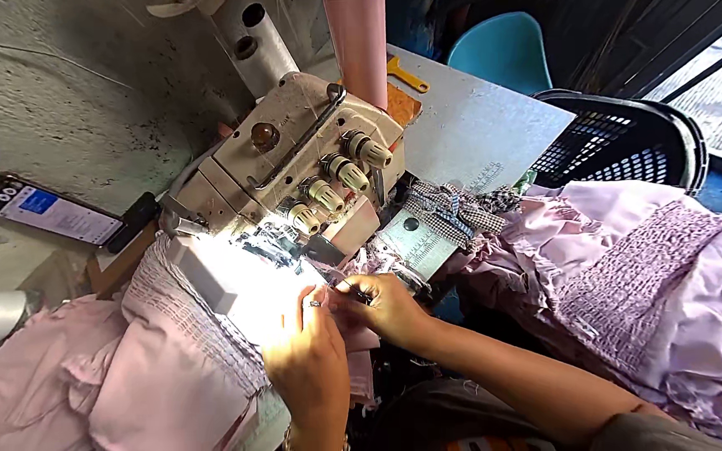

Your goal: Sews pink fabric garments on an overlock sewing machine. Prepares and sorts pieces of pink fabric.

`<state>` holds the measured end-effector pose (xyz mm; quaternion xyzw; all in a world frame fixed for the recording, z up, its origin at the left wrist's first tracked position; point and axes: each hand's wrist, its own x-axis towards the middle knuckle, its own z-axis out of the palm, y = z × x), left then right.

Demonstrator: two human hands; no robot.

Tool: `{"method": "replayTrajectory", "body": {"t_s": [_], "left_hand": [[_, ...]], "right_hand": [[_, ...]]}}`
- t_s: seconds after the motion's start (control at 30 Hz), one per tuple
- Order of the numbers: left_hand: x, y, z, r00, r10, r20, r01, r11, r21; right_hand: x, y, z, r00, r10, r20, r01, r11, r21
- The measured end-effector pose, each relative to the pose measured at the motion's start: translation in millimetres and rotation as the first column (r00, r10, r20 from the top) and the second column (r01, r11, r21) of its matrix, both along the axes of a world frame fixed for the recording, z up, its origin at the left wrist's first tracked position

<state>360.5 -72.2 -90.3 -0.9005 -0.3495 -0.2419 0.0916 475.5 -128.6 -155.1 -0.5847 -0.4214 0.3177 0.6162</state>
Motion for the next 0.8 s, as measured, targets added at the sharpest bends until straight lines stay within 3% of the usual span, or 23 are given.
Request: {"method": "replayTrajectory", "body": {"t_s": [0.33,0.5,0.63,0.8], "left_hand": [[10.0,-2.9,-11.7,0.998,0.031,0.056,-0.033,0.999,0.033],[-25.6,40.0,-27.6,0.914,-0.184,0.362,0.272,0.939,-0.209],[-53.5,59.5,-19.6,0.910,0.010,0.414,0.175,0.897,-0.405],[-55.6,53.7,-5.1,0.952,0.178,0.248,-0.062,0.908,-0.414]], "right_hand": [[-7.7,1.3,-2.8,1.000,-0.028,-0.004,0.028,0.999,0.041],[-18.1,2.9,-8.8,0.994,-0.063,-0.087,0.071,0.993,0.093],[-23.1,8.0,-18.2,0.994,-0.031,-0.102,0.039,0.996,0.081],[-23.2,9.2,-21.8,0.998,-0.044,-0.045,0.049,0.993,0.112]]}}
